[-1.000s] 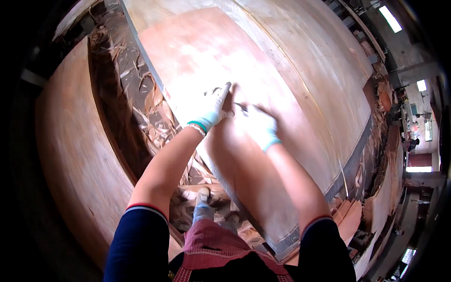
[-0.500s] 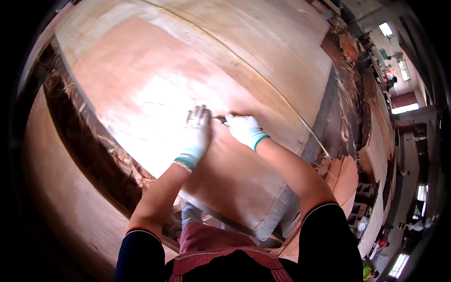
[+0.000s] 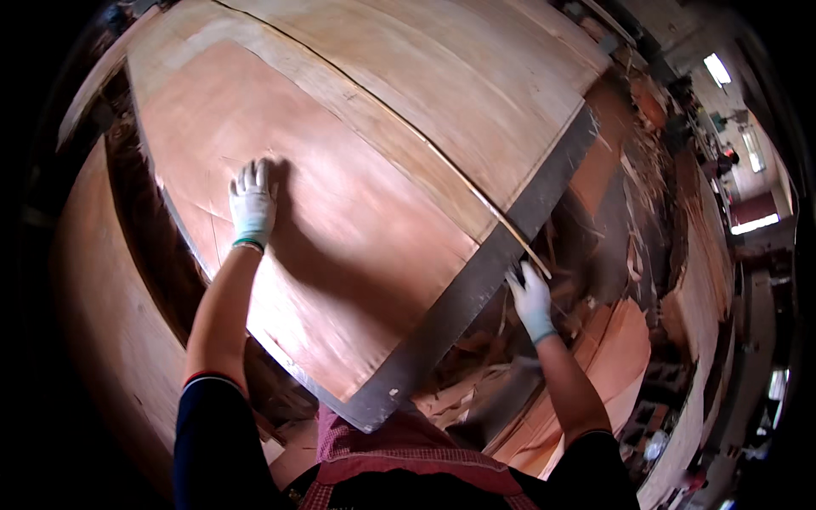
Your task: The person measures, cuts, and applies thin wood veneer strips onto larger plywood panels using a utility knife and adhesive tape.
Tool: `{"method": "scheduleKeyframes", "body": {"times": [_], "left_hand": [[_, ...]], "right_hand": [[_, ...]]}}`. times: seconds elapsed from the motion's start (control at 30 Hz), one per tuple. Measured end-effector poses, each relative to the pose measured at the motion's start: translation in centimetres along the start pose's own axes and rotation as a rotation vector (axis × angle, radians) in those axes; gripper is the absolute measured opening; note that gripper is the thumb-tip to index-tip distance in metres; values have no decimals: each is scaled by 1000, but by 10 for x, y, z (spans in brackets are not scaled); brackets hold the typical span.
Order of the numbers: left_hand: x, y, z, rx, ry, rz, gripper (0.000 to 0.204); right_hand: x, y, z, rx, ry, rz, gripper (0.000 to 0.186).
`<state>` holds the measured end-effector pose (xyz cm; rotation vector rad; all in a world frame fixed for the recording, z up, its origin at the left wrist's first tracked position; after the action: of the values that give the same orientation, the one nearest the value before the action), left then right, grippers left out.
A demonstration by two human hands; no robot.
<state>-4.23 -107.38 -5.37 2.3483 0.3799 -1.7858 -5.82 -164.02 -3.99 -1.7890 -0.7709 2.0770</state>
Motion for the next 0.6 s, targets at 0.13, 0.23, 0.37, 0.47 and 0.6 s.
{"method": "scheduleKeyframes", "body": {"times": [0.13, 0.23, 0.37, 0.47, 0.6], "left_hand": [[7, -7, 13, -367, -3, -6, 51], [3, 10, 10, -386, -88, 175, 44], [-8, 11, 17, -386, 43, 149, 41], [-6, 6, 16, -408, 34, 179, 44], [-5, 5, 20, -442, 27, 202, 43]], "right_hand": [[49, -74, -115, -99, -81, -322, 52], [74, -96, -139, 80, -250, 263, 45], [53, -118, -142, -14, -582, -150, 22], [4, -220, -132, -264, -808, -328, 16], [-45, -411, -138, -466, -985, -353, 21]]}}
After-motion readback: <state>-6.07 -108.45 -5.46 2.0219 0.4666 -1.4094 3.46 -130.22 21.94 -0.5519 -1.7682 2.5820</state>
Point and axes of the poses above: each hand's wrist, its own z-axis away from the middle knuckle, its own x-axis out of the palm, y = z × x, the point moved 4 cm from there along -z, towards the middle knuckle, and after that the axes turned 11 degrees about -y, right-handed, at the moved point
